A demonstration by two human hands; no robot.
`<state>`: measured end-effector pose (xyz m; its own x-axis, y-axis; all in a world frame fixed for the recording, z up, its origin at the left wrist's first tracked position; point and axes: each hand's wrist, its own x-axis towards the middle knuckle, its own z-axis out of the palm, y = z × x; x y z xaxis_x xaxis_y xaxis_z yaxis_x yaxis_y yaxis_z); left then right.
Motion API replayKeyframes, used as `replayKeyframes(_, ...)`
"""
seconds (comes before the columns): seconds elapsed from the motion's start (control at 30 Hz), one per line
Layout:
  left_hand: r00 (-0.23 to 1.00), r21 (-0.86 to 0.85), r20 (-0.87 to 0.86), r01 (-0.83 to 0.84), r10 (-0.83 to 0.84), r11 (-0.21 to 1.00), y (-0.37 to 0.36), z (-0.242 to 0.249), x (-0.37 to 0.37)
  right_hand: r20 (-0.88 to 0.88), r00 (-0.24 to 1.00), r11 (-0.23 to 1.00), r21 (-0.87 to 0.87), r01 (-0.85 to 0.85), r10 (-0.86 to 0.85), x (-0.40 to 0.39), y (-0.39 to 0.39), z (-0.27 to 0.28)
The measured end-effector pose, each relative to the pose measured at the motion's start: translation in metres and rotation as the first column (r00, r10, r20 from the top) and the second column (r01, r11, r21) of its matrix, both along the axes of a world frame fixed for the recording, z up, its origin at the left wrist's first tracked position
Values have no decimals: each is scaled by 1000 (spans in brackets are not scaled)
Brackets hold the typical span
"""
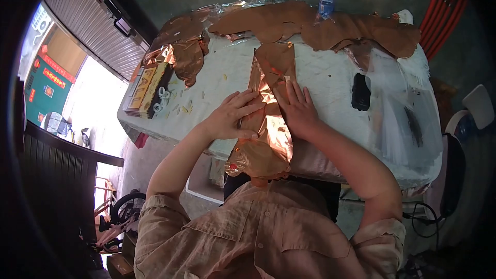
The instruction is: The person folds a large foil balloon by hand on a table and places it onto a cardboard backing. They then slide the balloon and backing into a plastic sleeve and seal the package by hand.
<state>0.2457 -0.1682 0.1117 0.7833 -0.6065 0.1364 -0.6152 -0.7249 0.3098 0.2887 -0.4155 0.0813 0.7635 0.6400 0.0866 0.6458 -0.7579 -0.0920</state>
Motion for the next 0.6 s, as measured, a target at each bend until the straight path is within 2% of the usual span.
replayKeyframes(0.1,1000,-9,20,2,-1,1000,1,-3,0,-95,995,996,83,36,-28,2,0,4)
replayKeyframes(0.17,1000,-5,23,5,-5,1000,1,-3,1,-215,977,959,274,68,-8,13,-3,-3)
replayKeyframes(0.2,1000,3,23,7,-7,1000,1,-2,0,-215,977,961,270,66,-6,18,-3,2)
replayKeyframes(0.23,1000,-1,21,4,-4,1000,1,-2,0,-450,889,822,534,195,82,23,-4,8)
replayKeyframes(0.27,1000,6,17,1,-1,1000,1,-1,-1,-616,752,607,698,381,236,25,-7,11)
replayKeyframes(0.3,1000,12,15,0,0,1000,0,0,-1,-506,831,644,720,260,230,19,-4,19)
replayKeyframes(0.33,1000,11,13,2,-3,1000,0,0,0,-509,831,644,718,264,227,16,-2,20)
replayKeyframes(0.37,1000,-4,-2,-8,8,1000,0,0,0,-258,938,777,629,-21,234,13,1,20)
replayKeyframes(0.4,1000,-17,-18,-20,19,1000,0,0,0,7,956,861,433,-268,294,10,4,20)
replayKeyframes(0.53,1000,0,-17,-22,22,1000,-1,1,0,72,954,922,244,-301,292,5,7,17)
replayKeyframes(0.6,1000,11,-10,-29,29,1000,-1,1,-1,4,955,927,240,-288,296,6,5,12)
